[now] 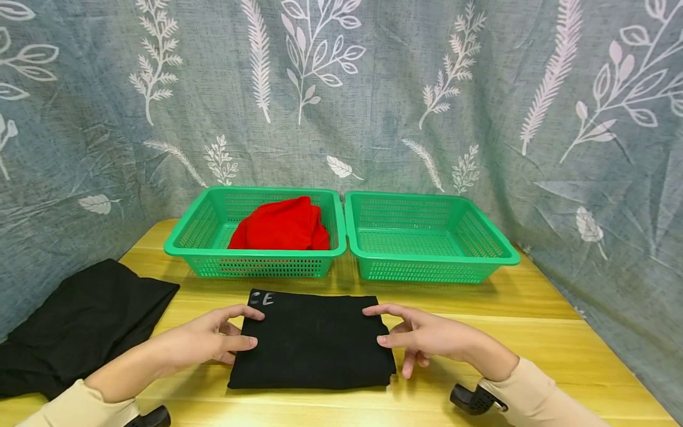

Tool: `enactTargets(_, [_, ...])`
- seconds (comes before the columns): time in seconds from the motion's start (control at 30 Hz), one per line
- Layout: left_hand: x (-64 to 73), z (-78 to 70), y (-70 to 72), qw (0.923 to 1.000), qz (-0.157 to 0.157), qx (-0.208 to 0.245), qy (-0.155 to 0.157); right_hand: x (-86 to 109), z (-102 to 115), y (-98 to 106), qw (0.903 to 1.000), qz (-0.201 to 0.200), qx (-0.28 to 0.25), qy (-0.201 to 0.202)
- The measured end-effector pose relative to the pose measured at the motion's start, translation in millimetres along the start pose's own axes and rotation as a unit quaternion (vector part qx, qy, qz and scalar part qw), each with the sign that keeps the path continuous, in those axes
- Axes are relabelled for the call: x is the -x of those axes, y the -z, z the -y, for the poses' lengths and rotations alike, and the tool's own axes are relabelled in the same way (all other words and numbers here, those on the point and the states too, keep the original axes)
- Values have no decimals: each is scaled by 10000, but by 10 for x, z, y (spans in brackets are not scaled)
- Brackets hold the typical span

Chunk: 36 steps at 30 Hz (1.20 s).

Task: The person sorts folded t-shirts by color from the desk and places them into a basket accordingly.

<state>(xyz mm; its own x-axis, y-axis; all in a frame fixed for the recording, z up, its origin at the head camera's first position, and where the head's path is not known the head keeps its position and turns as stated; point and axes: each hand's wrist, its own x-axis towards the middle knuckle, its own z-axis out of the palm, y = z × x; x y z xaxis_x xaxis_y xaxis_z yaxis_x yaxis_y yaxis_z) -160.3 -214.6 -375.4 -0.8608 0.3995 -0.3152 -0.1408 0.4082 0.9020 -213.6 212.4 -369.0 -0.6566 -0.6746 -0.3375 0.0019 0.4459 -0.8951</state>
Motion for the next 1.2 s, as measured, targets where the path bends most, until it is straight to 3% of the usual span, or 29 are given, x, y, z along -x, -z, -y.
enactTargets(0.47, [-93,27,-98,9986,-172,458,-199,-85,-51,-9,9994,64,-342,4])
enactTargets(0.67, [-128,39,-122,9968,5,760,-260,-116,-84,-37,9988,51,-476,88])
enactTargets(1.03, [-173,92,-131,9956,95,802,-472,-140,-85,-72,9978,-4,-653,105])
enactTargets(1.2, [-182,78,-144,9979,-65,486,-420,-162,-79,-90,9974,41,-711,121])
